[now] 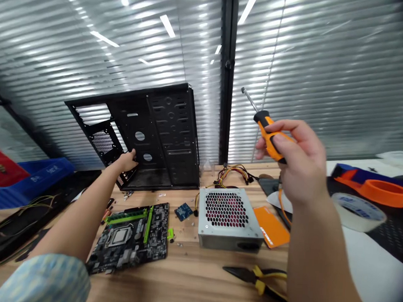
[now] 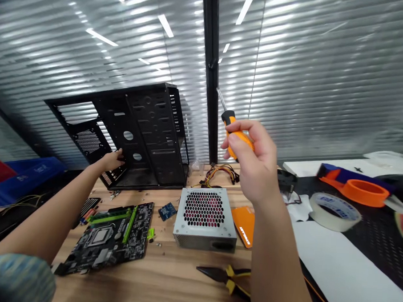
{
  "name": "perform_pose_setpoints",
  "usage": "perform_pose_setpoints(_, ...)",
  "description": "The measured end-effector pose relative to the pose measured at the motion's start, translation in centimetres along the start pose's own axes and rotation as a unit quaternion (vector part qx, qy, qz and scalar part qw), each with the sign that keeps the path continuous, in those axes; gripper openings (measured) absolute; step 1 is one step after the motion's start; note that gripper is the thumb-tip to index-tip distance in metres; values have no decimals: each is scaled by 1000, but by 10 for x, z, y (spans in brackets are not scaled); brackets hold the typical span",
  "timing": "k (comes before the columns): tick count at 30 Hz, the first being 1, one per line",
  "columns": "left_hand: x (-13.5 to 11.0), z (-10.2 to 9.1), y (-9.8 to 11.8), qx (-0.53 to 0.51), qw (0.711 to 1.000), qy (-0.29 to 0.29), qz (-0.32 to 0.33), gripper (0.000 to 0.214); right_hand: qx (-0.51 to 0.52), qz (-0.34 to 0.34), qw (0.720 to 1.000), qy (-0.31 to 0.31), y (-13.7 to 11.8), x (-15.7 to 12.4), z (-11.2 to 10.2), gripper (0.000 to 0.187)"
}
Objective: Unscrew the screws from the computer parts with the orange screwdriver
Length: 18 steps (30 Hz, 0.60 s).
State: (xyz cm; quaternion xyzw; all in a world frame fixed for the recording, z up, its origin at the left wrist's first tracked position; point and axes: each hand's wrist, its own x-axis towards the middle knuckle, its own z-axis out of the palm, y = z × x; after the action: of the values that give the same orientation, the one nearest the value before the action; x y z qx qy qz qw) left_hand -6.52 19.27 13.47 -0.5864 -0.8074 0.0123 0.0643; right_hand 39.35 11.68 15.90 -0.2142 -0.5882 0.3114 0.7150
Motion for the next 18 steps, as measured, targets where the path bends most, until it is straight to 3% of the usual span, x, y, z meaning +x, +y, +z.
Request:
perform_pose_setpoints(4, -30, -26, 20, 19, 999, -22, 17, 68, 1, 42, 999, 13, -10, -1, -15, 22)
perform_pose_setpoints(7, -88, -53, 50, -15, 998, -10, 68, 72, 10, 68, 998, 3, -17, -2, -27, 32)
perform_pose_setpoints(12, -193, -88, 92, -194, 970, -66, 127, 75, -40, 69, 996, 49, -26, -4, -34, 21)
perform_pose_setpoints(15, -226, -96, 104, -310, 942, -35, 125, 72, -68, 113, 989, 62, -26, -4, -34, 20)
perform_pose_setpoints(18, -239, -92, 115, -383, 917, 24, 112, 67, -88, 184, 977, 58, -18, -2, -32, 26)
